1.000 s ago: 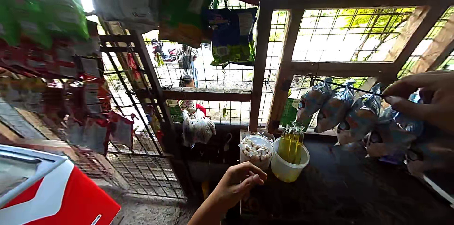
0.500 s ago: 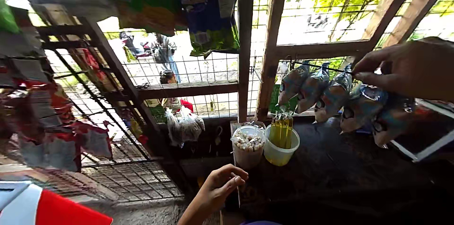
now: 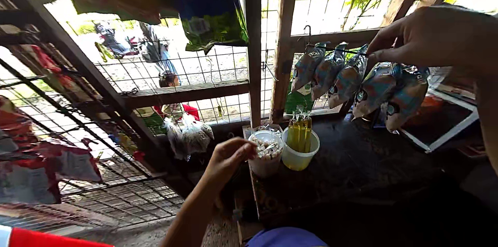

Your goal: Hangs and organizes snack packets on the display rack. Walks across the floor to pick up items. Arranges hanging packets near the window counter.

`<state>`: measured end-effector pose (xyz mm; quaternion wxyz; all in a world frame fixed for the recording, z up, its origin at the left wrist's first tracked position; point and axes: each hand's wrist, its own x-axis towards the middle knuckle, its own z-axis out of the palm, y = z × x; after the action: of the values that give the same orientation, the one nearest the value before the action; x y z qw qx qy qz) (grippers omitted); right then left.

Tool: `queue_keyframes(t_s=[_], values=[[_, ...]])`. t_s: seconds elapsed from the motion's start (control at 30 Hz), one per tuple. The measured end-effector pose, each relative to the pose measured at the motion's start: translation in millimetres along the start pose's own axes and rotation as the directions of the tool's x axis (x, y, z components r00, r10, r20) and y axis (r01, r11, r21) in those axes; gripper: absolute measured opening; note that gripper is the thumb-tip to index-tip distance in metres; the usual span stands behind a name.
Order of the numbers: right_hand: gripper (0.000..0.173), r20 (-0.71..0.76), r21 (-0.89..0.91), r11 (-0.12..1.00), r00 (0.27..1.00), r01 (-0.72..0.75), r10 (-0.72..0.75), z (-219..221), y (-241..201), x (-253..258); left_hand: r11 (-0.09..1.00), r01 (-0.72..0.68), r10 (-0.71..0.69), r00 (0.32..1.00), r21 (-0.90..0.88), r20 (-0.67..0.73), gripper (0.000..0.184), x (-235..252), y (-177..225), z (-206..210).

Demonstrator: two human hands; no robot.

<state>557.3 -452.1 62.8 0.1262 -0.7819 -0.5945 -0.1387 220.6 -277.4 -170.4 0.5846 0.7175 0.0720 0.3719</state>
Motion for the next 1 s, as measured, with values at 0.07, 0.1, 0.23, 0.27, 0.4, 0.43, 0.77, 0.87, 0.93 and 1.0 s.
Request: queue_keyframes(t_s=[0.07, 0.1, 0.23, 0.27, 0.4, 0.43, 0.77, 0.87, 0.93, 1.0], values=[[0.009, 0.013, -0.009, 1.000, 1.000, -0.011, 0.011, -3.2, -3.3, 3.8, 0.998, 0.034, -0.030, 0.997, 0.061, -0.066, 0.022, 31.3, 11.2, 1.2], [0.009, 0.020, -0.010, 1.000, 1.000, -0.016, 0.016, -4.8, -5.2, 5.6, 0.995, 0.073, -0.067, 0.994, 0.066, -0.085, 0.023, 47.5, 16.8, 2.3], [0.011, 0.033, -0.019, 1.000, 0.999, -0.004, 0.005, -10.8, -6.7, 10.7, 0.975, 0.223, -0.224, 0.969, -0.015, -0.101, 0.024, 112.7, 28.6, 9.7], [0.011, 0.033, -0.021, 1.000, 0.999, -0.004, 0.005, -12.4, -7.4, 11.0, 0.958, 0.282, -0.286, 0.951, -0.057, -0.115, 0.024, 127.3, 29.7, 12.9], [0.010, 0.048, -0.058, 0.998, 0.999, -0.023, 0.026, -19.2, -11.6, 10.1, 0.896, 0.418, -0.438, 0.888, -0.152, -0.139, 0.038, 171.4, 23.5, 25.3], [0.010, 0.047, -0.075, 0.997, 0.999, -0.023, 0.027, -20.2, -11.9, 9.5, 0.885, 0.439, -0.460, 0.876, -0.152, -0.144, 0.046, 179.5, 21.3, 27.2], [0.012, 0.022, -0.071, 0.997, 0.999, -0.033, 0.035, -23.6, 3.4, -4.7, 0.870, 0.479, -0.491, 0.862, -0.117, -0.128, 0.043, 220.6, 2.8, 43.1], [0.012, 0.003, -0.068, 0.998, 1.000, -0.011, 0.011, -22.9, 12.3, -6.0, 0.894, 0.394, -0.425, 0.896, -0.214, -0.127, 0.034, 224.6, 4.6, 50.0], [0.012, 0.002, -0.061, 0.998, 1.000, -0.012, 0.012, -21.9, 16.6, -5.4, 0.919, 0.323, -0.355, 0.927, -0.225, -0.122, 0.038, 219.9, 9.3, 52.4], [0.011, 0.005, -0.053, 0.998, 0.999, -0.036, 0.036, -22.3, 12.7, -4.4, 0.935, 0.281, -0.312, 0.942, -0.216, -0.123, 0.040, 205.3, 16.4, 53.0]])
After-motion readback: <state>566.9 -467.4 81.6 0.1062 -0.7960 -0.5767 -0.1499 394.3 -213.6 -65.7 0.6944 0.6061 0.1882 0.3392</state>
